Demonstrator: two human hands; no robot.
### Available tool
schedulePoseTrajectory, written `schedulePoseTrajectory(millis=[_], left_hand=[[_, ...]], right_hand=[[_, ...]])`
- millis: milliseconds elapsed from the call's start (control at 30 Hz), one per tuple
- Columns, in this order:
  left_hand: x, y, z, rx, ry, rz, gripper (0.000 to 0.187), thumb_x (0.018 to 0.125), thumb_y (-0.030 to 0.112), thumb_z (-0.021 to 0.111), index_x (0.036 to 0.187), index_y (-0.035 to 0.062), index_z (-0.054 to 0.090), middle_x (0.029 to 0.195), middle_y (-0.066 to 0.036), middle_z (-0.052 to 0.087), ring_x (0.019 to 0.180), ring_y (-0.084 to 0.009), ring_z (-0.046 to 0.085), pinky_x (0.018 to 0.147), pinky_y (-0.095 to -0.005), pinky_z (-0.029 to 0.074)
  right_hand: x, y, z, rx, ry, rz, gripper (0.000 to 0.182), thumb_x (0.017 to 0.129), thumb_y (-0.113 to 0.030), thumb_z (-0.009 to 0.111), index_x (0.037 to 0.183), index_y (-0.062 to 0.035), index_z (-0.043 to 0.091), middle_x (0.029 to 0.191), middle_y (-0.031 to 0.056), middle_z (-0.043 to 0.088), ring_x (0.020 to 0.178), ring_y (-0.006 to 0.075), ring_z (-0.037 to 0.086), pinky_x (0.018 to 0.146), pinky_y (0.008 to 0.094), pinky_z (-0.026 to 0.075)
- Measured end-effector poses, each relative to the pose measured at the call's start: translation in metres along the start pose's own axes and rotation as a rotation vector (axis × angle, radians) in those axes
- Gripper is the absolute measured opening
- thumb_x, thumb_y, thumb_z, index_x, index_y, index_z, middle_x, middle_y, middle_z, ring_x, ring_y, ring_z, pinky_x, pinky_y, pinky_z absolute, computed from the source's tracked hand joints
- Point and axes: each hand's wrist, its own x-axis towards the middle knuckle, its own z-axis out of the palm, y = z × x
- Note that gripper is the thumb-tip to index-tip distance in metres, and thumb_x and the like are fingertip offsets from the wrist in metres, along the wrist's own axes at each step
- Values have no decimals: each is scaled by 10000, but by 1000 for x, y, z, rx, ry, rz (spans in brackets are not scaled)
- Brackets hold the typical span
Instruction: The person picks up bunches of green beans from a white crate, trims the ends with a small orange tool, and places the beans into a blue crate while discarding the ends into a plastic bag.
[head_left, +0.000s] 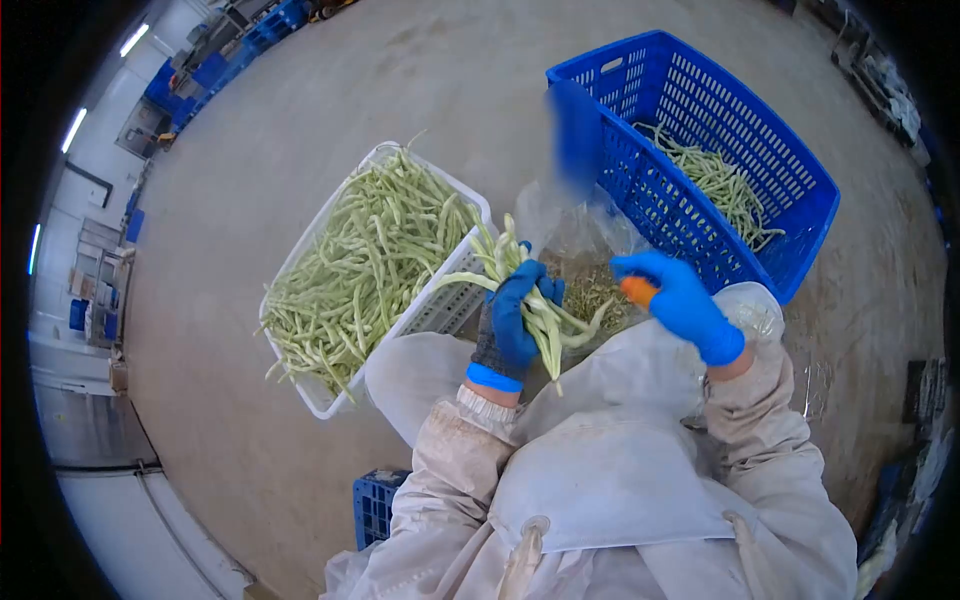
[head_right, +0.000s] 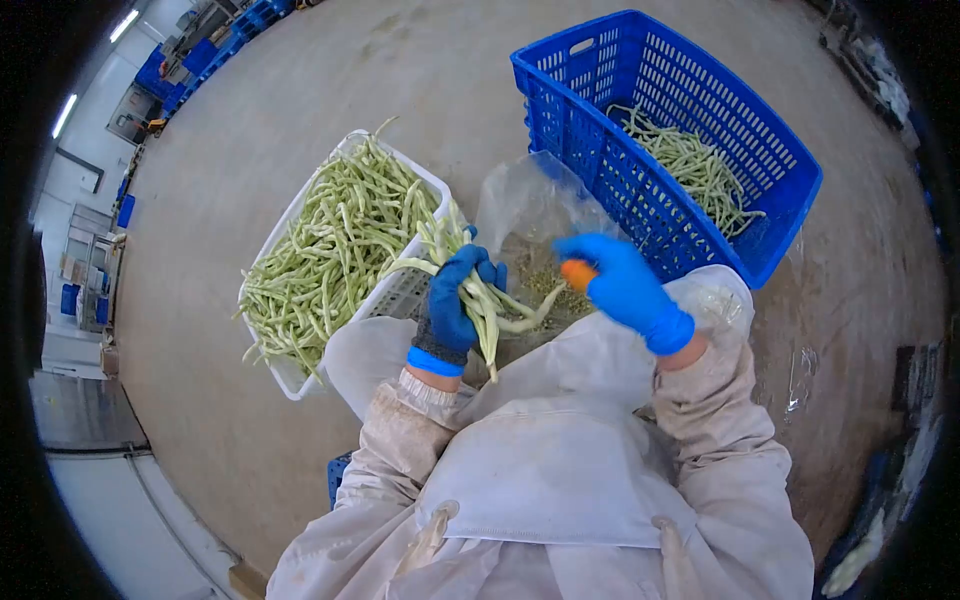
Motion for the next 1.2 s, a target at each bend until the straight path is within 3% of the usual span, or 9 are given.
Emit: schedulePoseTrajectory(millis=[100,267,367,433,500,667,733,1033,1200], left_hand=[[7,-3,-4,-26,-3,130,165,889,173,538,994,49,567,796,-28,514,761,-153,553,872,-354,474],[10,-5,-7,136,103,307,166,890,151,545,1018,46,552,811,-43,531,804,-165,575,838,-349,493],[7,-5,2,234,191,380,204,872,129,574,1047,35,532,841,-62,556,793,-169,585,779,-337,506],[5,-2,6,310,230,424,228,859,117,591,1058,27,524,855,-72,567,774,-171,590,735,-328,513],[4,1,8,439,298,475,260,850,113,609,1071,24,504,792,-61,575,697,-146,582,592,-272,485],[1,-5,5,381,307,471,246,838,112,617,1047,23,524,779,-66,586,681,-156,586,598,-279,488],[1,-7,6,294,332,467,226,824,105,624,1017,15,547,796,-79,597,697,-171,593,612,-293,491],[0,-10,5,325,342,529,195,825,136,626,968,13,576,799,-86,608,709,-178,593,616,-292,487],[1,-14,-5,388,287,442,335,850,161,606,1137,16,509,861,-84,594,756,-166,594,663,-304,502]], right_hand=[[-20,-18,28,175,-169,108,175,831,-124,618,982,-40,648,806,96,641,733,166,585,686,310,467],[-32,-27,50,320,-310,258,159,843,-143,614,952,-33,649,774,94,642,696,137,564,647,308,457],[-33,-13,62,241,-290,180,160,852,-152,605,939,-23,645,768,101,639,705,137,576,634,320,460],[-32,-7,58,-45,-54,64,181,868,-161,585,961,-12,629,757,105,635,726,146,598,637,334,469],[-30,-8,50,-12,-30,147,187,878,-153,565,981,-7,621,780,105,640,741,153,607,641,331,476],[-31,3,49,406,59,321,189,887,-116,529,1013,4,604,873,99,651,773,162,620,650,298,492],[-32,1,47,608,-82,403,189,882,-108,545,1022,3,604,885,79,654,774,142,610,652,262,473],[-31,11,54,467,30,405,163,885,-102,535,982,7,606,853,76,641,774,140,602,644,268,481],[-30,9,49,225,188,159,148,898,-103,529,977,-5,607,818,70,628,737,135,584,641,270,472]])
